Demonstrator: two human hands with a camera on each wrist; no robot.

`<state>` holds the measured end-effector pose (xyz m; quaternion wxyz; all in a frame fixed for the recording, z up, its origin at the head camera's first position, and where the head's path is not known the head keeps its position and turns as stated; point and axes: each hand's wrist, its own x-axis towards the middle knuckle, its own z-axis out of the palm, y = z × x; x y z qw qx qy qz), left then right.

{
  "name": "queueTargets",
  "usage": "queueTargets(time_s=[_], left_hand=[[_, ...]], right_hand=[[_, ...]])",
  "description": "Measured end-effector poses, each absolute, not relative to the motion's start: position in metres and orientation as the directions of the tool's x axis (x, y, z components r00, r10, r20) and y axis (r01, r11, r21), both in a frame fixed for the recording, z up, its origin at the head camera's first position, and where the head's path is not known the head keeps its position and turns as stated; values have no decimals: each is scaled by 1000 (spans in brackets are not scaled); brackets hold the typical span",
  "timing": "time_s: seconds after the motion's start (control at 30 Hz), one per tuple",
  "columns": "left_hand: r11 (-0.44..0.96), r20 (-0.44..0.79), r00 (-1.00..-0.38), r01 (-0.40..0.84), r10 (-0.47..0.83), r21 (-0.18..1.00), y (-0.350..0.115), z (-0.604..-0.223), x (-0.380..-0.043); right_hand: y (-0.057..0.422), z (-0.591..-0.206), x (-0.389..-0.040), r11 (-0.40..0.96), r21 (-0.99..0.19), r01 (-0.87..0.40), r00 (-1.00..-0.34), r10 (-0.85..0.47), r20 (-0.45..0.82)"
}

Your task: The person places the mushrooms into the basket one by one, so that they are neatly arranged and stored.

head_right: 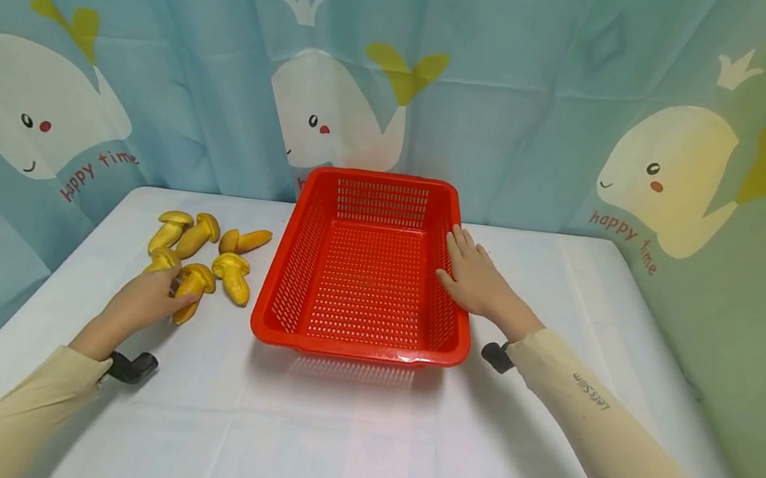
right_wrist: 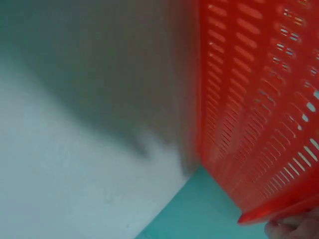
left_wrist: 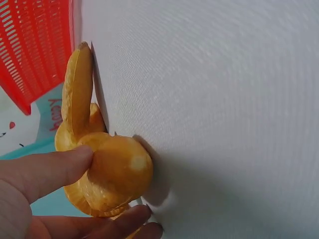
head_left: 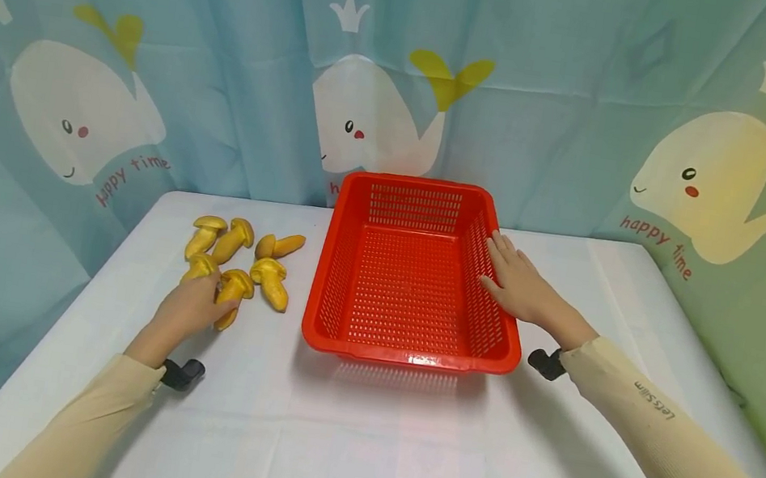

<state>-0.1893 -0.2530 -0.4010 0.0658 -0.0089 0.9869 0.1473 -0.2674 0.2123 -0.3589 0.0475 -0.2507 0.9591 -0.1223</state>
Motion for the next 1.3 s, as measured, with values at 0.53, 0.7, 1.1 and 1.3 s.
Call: queueTargets(time_s=[0.53, 0.7, 1.1, 1.3], left_hand=[[954, -137, -990, -57, -17, 294, -253, -401, -189], [957, -131, -991, -62, -26, 283, -253, -400, -188], [962, -140, -990, -59, -22, 266, -252, -400, -189], [958, -126, -991, -69, -35, 278, -252, -400, -190]], right_hand=[[230, -358, -285, 848, -143, -510, -850, -522, -70], [231, -355, -284, 836, -163, -524, -838, -540, -74], [249, -358, -275, 753, -93, -652, -755, -656, -14], [249, -362, -274, 758, -94, -645, -761, -648, 0]])
